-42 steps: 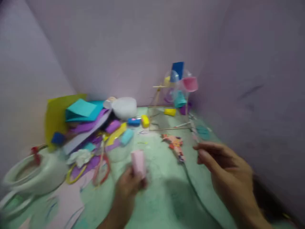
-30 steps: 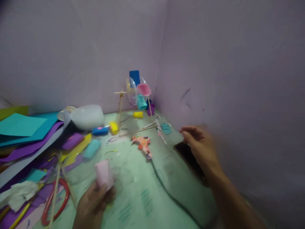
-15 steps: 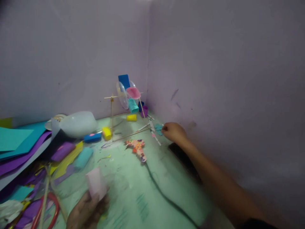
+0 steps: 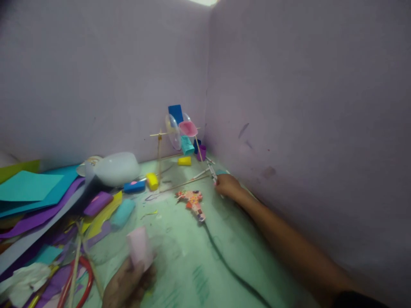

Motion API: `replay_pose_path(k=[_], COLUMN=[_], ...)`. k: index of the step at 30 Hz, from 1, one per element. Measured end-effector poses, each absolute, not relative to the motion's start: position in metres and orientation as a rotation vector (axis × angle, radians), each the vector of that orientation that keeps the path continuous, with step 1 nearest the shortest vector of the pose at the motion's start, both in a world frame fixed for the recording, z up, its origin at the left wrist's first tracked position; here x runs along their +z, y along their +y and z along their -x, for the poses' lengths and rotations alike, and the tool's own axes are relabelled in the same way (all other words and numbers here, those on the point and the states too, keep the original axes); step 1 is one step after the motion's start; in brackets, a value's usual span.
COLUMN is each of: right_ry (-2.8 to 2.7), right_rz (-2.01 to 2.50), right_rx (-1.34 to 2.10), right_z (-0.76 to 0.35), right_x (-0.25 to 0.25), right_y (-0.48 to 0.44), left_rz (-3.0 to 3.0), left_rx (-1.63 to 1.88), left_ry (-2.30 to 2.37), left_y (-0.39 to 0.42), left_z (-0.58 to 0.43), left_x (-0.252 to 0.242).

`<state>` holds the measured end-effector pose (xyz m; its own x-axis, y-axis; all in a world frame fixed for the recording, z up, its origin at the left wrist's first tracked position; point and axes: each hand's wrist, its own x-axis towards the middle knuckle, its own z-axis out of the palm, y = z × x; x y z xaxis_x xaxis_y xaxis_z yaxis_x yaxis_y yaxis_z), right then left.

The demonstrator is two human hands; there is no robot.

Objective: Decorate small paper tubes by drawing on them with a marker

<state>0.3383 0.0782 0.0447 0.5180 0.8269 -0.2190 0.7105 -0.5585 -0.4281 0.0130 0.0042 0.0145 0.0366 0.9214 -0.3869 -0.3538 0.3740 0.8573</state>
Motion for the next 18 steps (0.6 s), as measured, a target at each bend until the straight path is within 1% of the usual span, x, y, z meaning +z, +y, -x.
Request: replay_pose_path(k=[5,10,12,13,15,18], right_ry=[-1.107,-1.111,-0.990,-0.950,-0.910,-0.883], right_rz=[2.122,1.721,1.261,1.119,0.999,1.141], right_rx=[0.612,0.814,1.040,1.071,1.022,0.790], right_z=[-0.328,-0.288,-0.277,-0.274,-0.273,-0.276], right_x=[0.074,0.072,0.065,0.062,0.057,0.048], right_y=[0.063,0.023,0.009,0.003,-0.007,-0.023], left_rz=[-0.625,-0.609,-0.602,-0.599,-0.591,-0.586], left_rx=[1.088,1.082,1.081,1.084,1.090,1.101], left_ry=[1.128,1.104,1.105,1.109,1.116,1.129], left_y=[0.004,0.004,0.005,0.005,0.006,0.007], left_z=[-0.013,-0.013,-0.014,-0.015,-0.016,-0.018], left_x=[0.016,0.018,0.018,0.018,0.019,0.020])
